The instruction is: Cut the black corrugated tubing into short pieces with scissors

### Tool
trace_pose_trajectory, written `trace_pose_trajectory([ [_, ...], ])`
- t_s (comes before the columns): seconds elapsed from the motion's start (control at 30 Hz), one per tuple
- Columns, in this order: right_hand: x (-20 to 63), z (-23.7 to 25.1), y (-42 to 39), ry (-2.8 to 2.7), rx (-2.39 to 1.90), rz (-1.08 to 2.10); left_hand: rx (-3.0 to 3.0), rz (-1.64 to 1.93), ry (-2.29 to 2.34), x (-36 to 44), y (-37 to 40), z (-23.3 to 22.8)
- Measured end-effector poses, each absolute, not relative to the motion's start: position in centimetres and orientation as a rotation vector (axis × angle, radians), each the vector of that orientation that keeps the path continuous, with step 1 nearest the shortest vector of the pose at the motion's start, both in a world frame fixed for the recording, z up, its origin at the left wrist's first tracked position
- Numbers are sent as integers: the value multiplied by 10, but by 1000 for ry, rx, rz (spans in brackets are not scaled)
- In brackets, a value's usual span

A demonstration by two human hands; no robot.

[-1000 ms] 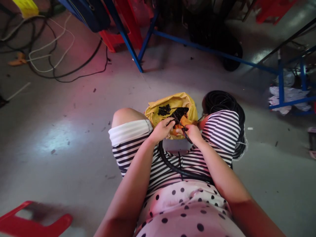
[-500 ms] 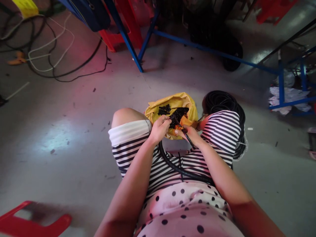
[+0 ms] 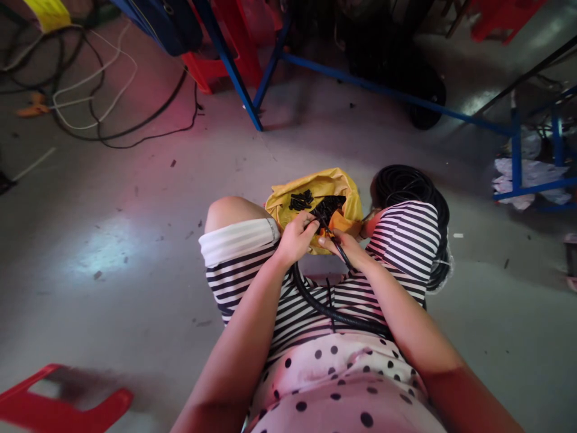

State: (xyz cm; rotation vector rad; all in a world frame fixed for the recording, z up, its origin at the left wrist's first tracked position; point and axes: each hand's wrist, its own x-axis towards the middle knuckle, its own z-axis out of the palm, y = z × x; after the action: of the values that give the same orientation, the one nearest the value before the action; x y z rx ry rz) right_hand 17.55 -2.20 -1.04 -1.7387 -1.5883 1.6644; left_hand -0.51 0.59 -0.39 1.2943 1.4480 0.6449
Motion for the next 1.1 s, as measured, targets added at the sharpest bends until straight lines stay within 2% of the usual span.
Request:
trace_pose_trajectory([
  [1.1, 170, 0, -22, -1718, -1870, 1590, 1447, 610, 1444, -4, 5, -7],
])
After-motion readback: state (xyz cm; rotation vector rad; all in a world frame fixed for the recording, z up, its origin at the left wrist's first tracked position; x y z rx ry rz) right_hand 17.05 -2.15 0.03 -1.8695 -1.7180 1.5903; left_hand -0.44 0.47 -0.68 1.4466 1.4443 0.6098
